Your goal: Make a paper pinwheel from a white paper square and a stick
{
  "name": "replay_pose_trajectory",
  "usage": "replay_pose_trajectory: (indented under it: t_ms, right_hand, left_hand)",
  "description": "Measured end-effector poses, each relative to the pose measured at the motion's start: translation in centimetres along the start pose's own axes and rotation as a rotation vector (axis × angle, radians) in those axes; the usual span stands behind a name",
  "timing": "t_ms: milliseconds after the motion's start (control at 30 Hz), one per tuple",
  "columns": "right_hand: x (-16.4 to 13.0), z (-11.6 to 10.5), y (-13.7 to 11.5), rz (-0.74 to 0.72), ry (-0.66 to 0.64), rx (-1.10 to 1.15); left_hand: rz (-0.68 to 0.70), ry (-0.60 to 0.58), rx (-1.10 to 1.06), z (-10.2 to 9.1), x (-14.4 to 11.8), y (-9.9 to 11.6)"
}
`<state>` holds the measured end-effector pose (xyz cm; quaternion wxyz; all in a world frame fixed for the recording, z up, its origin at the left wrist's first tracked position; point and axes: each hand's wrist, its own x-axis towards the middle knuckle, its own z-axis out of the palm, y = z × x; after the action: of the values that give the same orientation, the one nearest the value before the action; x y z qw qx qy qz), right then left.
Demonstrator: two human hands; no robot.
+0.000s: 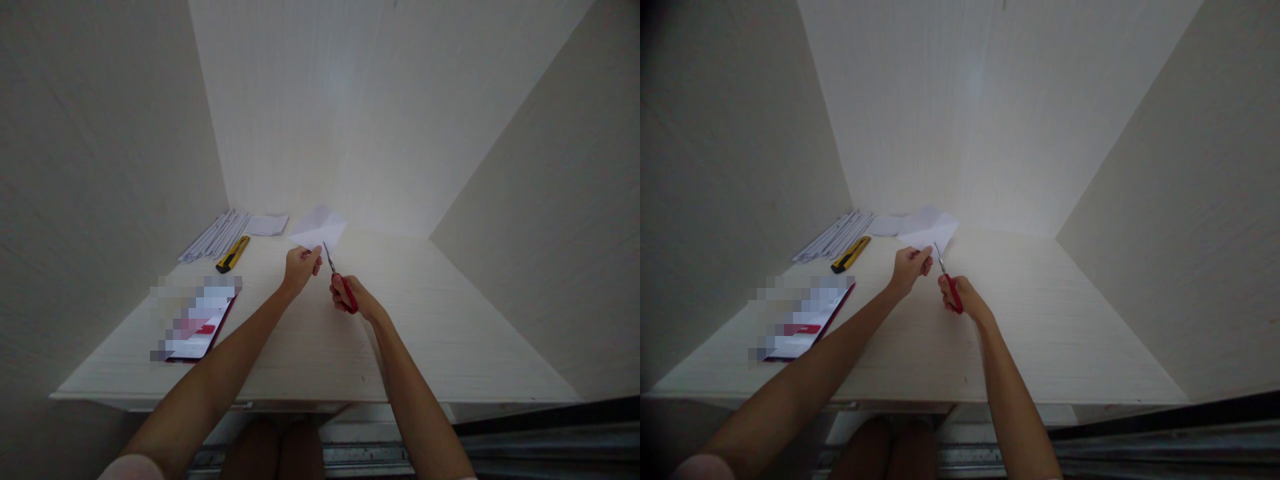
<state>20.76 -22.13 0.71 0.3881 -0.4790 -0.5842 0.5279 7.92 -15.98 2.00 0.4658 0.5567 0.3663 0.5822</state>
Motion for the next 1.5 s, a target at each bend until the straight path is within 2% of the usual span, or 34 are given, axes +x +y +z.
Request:
replay_pose_trajectory:
  t_ms: [167, 433, 933, 1167, 1500]
  right_hand:
    - [0.1, 0.2, 0.1, 0.009, 0.066, -0.078]
    - [-0.1, 0.0, -0.6, 0.082, 0.145, -0.345]
    - [0.0, -0.1, -0.4, 0.105, 0.171, -0.331]
    - [0.1, -0.8, 0.0, 0.057, 0.036, -0.179]
    - [-0.6, -1.7, -0.5, -0.003, -0.205, -0.345]
  left_hand:
    - [0.019, -0.006, 0.000, 0.0, 0.0, -0.3]
    - [0.037, 0.001, 0.059, 0.0, 0.1, -0.3]
    - [0.049, -0.028, 0.059, -0.1, 0.1, -0.4]
    - [0.001, -0.018, 0.027, -0.1, 0.2, -0.4]
    - [-0.042, 0.005, -0.041, -0.1, 0.2, -0.1]
